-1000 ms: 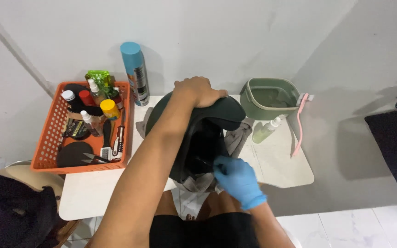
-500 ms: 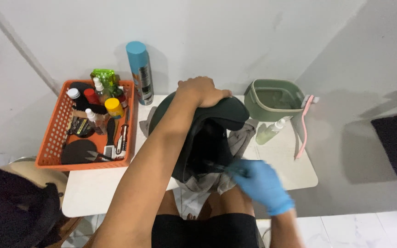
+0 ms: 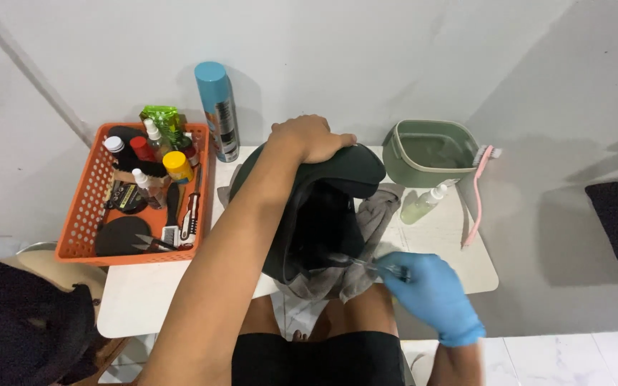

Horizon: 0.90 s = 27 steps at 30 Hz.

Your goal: The person cleans the interior of a black helmet. They first wipe the inside with a cloth, then spray a cleaning solution onto the interior surface. Finally, they scrub the inside of the helmet with a toothbrush.

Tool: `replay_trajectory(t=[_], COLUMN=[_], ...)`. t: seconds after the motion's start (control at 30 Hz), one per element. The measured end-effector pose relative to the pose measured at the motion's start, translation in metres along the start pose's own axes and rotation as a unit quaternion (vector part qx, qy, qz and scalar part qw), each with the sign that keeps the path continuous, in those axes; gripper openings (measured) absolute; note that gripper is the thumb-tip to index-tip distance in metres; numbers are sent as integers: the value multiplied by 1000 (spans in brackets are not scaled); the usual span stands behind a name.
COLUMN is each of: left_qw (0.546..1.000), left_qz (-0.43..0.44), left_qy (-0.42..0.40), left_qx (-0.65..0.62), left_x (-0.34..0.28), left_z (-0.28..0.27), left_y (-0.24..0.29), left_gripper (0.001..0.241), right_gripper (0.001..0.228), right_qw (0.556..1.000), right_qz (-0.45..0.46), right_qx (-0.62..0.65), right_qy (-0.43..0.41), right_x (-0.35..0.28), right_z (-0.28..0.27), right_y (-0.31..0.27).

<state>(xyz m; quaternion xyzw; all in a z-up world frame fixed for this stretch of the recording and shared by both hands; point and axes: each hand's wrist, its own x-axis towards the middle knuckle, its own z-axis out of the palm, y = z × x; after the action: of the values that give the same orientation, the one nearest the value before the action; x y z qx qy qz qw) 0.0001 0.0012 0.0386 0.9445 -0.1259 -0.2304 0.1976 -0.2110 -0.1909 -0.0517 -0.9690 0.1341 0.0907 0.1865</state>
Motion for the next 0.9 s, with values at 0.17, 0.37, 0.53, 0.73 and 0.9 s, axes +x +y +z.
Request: replay_trajectory(t=[0.17,0.37,0.53,0.73,0.9], left_qw=[1000,1000,1000,1000,997], left_qz=[1,8,6,3,61], left_qy=[0,7,1,0,46], left_qx=[2,8,-14,-16,-31], left_x=[-1,-1,-6,-6,-4], left_z=[0,0,-3,1,5], left_y=[4,-2,-2,-3,-12], left_gripper=[78,78,81,79,89], right_gripper=[26,27,29,32,29], right_qw=[996,994,998,996,999], right_qz=[-83,-83,-34,-77,-8], right_qx=[32,64,47,52,35], right_qy=[14,17,23,13,17], right_x=[22,9,9,31,50], right_z=[53,28,35,42,11], right_y=[-8,8,-10,-4,15])
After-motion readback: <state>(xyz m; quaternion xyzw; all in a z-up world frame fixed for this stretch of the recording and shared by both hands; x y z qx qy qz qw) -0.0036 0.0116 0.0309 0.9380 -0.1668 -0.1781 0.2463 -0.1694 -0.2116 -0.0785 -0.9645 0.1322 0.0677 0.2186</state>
